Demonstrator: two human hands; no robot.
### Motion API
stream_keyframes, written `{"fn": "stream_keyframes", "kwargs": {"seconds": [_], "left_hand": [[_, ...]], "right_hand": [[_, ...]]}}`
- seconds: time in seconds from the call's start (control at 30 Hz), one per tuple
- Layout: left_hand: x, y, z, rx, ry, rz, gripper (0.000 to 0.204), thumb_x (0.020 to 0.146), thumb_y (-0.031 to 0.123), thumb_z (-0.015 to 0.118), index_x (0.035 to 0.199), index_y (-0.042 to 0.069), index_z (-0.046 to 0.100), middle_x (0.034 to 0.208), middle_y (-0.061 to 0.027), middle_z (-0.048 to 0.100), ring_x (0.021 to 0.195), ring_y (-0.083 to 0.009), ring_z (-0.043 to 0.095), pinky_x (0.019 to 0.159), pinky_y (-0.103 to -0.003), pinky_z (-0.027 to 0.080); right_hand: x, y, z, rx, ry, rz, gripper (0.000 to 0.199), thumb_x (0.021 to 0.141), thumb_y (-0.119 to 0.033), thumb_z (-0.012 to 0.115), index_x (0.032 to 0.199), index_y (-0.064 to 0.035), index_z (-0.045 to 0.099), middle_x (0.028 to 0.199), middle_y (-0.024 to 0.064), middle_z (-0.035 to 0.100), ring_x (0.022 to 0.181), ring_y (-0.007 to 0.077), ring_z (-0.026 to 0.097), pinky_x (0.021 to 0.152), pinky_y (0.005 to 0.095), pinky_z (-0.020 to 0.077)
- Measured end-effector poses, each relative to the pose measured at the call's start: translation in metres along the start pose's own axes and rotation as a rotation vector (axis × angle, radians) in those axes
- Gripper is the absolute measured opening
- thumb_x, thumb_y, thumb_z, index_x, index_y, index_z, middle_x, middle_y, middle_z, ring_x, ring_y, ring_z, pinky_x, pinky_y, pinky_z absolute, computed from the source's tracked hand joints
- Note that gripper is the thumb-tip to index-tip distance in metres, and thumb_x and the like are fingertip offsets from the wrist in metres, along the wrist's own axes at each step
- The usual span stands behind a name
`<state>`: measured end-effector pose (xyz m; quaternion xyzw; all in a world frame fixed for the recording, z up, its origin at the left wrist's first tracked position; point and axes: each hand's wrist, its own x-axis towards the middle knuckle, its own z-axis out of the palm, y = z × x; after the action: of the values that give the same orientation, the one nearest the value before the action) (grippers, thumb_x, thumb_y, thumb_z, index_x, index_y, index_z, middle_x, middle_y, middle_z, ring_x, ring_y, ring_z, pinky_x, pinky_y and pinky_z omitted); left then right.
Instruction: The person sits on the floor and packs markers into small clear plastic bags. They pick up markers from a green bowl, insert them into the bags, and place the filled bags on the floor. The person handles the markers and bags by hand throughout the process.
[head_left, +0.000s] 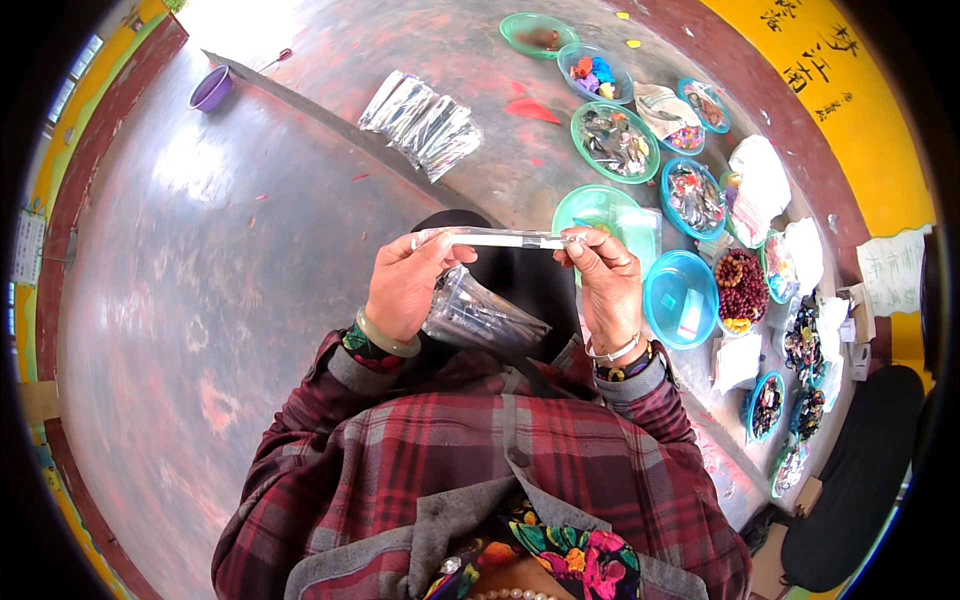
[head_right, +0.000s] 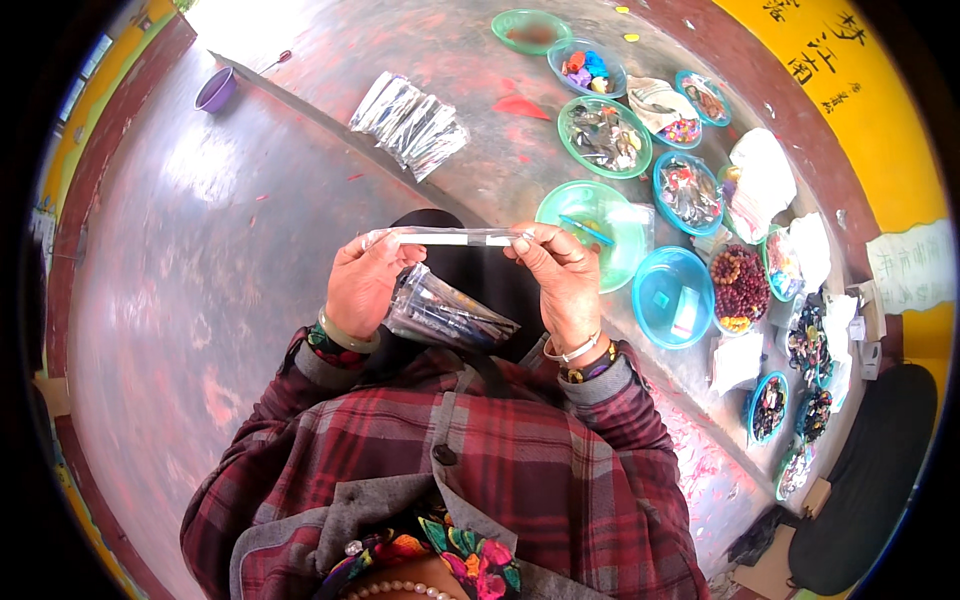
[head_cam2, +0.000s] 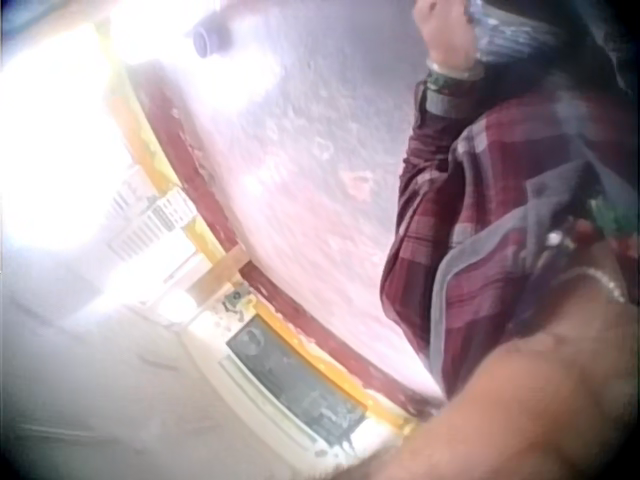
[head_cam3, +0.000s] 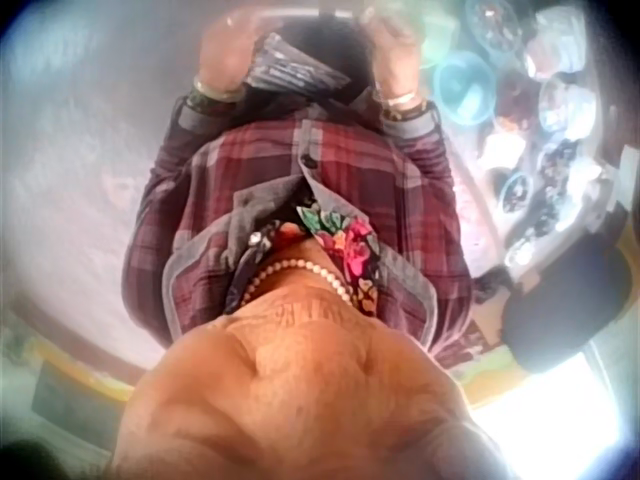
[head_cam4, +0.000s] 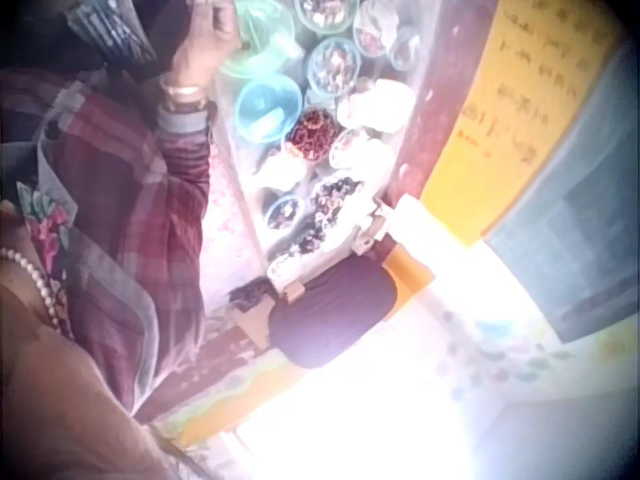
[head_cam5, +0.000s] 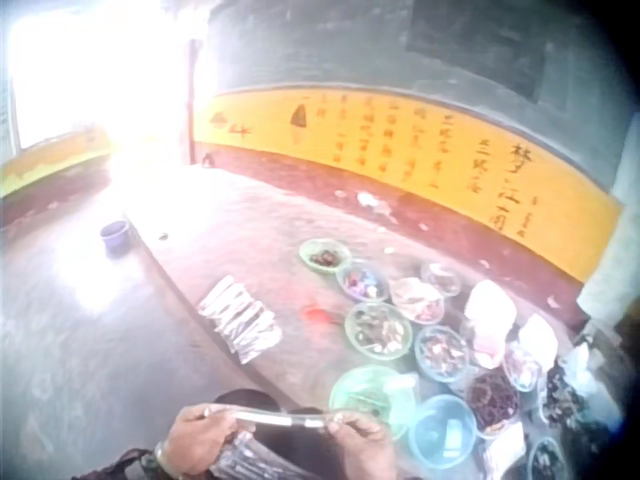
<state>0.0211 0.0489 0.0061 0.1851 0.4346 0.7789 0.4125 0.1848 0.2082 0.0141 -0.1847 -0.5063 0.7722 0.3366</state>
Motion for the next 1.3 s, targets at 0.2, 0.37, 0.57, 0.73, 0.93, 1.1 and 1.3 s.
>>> {"fn": "stream_keyframes", "kwargs": {"seconds": [0.2,0.37,0.57,0.73,0.93,1.1,1.3], "left_hand": [[-0.002,-0.001,0.003,-0.081,0.004,-0.003,0.025,0.092,0.016,0.048,0.099,-0.005,0.059,0.089,-0.0139,0.063,0.081,-0.0202,0.060,0.076,-0.033,0.046],[-0.002,-0.003,0.003,-0.092,0.030,0.001,0.024,0.092,0.017,0.047,0.096,-0.003,0.060,0.089,-0.0132,0.064,0.080,-0.0203,0.061,0.075,-0.033,0.047],[-0.003,-0.002,0.000,-0.098,0.009,-0.023,0.028,0.093,0.020,0.046,0.099,-0.004,0.060,0.093,-0.0116,0.064,0.082,-0.0169,0.061,0.075,-0.028,0.044],[-0.003,-0.003,-0.001,-0.089,0.007,0.001,0.028,0.094,0.020,0.045,0.100,-0.004,0.059,0.093,-0.0128,0.064,0.083,-0.0186,0.061,0.074,-0.029,0.045],[-0.004,-0.001,0.003,-0.116,0.022,-0.009,0.031,0.095,0.021,0.039,0.100,-0.003,0.057,0.090,-0.0147,0.063,0.082,-0.0230,0.061,0.076,-0.036,0.047],[-0.007,0.000,0.001,-0.163,-0.006,-0.002,0.033,0.095,0.022,0.038,0.101,-0.004,0.056,0.090,-0.0164,0.063,0.084,-0.0254,0.060,0.078,-0.036,0.046],[-0.007,0.001,0.000,-0.078,-0.069,0.001,0.037,0.096,0.021,0.033,0.103,-0.008,0.057,0.099,-0.0181,0.061,0.086,-0.0247,0.059,0.080,-0.035,0.044]], "right_hand": [[-0.003,-0.006,0.006,-0.016,0.086,0.000,0.015,0.082,-0.012,0.064,0.090,0.0014,0.066,0.077,0.0059,0.064,0.070,0.0128,0.059,0.068,0.0243,0.0452],[-0.003,-0.010,0.007,0.065,0.071,0.146,0.019,0.084,-0.017,0.063,0.088,0.0015,0.066,0.071,0.0067,0.064,0.066,0.0130,0.058,0.064,0.0236,0.0442],[-0.001,-0.007,0.002,-0.052,0.067,0.093,0.014,0.083,-0.014,0.063,0.080,-0.0008,0.065,0.066,0.0032,0.061,0.062,0.0103,0.055,0.062,0.0226,0.0424],[0.000,-0.006,0.004,-0.130,0.109,-0.001,0.014,0.084,-0.013,0.062,0.075,-0.0030,0.061,0.063,-0.0002,0.056,0.060,0.0086,0.050,0.060,0.0224,0.0396],[0.000,-0.001,0.004,-0.061,0.083,0.018,0.017,0.088,-0.019,0.059,0.078,-0.0048,0.057,0.068,-0.0002,0.054,0.064,0.0087,0.049,0.062,0.0221,0.0390],[-0.002,-0.002,0.010,-0.040,0.037,0.041,0.017,0.090,-0.020,0.055,0.085,-0.0043,0.057,0.072,0.0023,0.057,0.067,0.0096,0.053,0.063,0.0229,0.0425],[-0.005,-0.002,0.008,-0.114,-0.154,0.265,0.014,0.087,-0.014,0.059,0.093,-0.0019,0.060,0.075,0.0044,0.062,0.062,0.0101,0.058,0.056,0.0203,0.0443]]}}
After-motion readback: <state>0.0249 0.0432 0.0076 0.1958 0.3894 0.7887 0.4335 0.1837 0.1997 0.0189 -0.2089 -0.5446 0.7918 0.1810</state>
